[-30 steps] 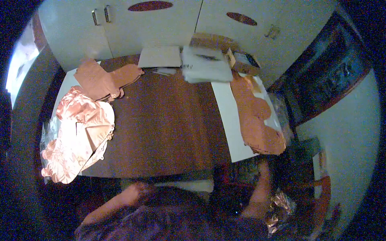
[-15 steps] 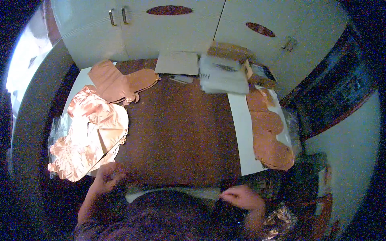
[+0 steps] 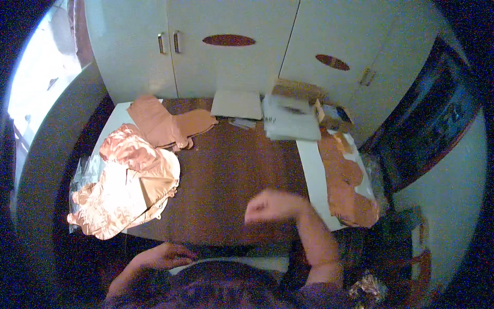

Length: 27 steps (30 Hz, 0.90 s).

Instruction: Fold and package foil balloons with cardboard backing and plastic sleeves.

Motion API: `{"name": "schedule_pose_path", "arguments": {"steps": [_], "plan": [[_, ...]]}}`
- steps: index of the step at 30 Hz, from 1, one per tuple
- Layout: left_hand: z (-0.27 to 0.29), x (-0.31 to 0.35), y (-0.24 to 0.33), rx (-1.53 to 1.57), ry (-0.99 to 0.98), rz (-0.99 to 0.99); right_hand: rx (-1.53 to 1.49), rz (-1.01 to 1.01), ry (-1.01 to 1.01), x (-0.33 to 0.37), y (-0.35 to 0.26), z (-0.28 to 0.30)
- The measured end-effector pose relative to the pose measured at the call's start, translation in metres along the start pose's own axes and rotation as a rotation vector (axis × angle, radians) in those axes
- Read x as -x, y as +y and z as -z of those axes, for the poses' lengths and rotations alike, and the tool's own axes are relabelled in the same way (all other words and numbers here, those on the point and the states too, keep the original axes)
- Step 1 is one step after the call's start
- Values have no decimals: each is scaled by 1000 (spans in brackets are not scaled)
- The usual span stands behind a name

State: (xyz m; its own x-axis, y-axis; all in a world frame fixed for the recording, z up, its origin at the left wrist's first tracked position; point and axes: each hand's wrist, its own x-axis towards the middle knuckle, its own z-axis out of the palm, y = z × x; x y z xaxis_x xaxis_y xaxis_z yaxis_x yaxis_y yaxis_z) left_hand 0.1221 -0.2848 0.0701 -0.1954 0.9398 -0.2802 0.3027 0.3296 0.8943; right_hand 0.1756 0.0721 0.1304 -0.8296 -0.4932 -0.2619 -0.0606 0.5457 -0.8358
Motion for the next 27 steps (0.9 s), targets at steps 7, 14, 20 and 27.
{"name": "schedule_pose_path", "arguments": {"steps": [7,14,20,27], "plan": [[55,-20,10,-188,614,-136,603,-171,783,-111,87,132],[95,-18,-38,-879,1008,151,969,-325,673,-177,122,156],[99,-23,-58,-727,891,174,1067,-417,729,-178,138,162],[104,-30,-45,-670,888,153,1065,-266,937,-175,162,161]]}}
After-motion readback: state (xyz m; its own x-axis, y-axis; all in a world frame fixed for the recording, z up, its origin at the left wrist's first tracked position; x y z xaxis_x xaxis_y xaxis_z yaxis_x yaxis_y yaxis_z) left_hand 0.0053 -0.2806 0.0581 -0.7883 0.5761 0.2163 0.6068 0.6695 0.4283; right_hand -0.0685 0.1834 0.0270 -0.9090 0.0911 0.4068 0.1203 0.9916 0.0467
